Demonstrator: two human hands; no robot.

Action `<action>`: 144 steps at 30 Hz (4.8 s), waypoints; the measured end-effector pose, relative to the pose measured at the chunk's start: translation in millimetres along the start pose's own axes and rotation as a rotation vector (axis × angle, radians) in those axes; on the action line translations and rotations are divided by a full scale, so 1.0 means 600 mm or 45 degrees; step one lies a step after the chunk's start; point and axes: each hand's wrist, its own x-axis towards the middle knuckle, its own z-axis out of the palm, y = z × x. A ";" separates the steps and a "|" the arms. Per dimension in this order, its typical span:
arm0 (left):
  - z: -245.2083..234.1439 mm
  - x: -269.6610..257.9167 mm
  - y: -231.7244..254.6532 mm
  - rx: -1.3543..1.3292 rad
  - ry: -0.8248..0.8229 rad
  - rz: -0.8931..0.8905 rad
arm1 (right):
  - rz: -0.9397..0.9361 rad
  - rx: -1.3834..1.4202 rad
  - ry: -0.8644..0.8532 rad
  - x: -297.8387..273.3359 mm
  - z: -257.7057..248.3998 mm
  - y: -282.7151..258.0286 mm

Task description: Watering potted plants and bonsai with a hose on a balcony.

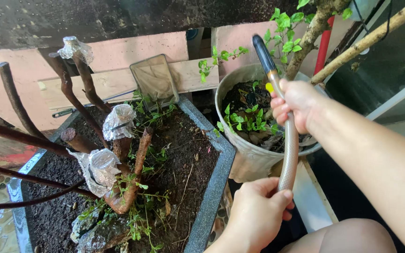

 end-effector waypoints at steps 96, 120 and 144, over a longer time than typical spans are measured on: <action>0.087 -0.095 -0.143 0.587 -0.140 -0.137 | 0.439 0.001 0.090 -0.054 -0.121 0.254; 0.104 -0.122 -0.048 0.521 -0.188 -0.161 | 0.323 -0.120 0.073 -0.056 -0.133 0.191; 0.068 -0.146 0.077 0.405 0.385 0.178 | -0.363 0.111 -0.446 -0.091 -0.012 -0.032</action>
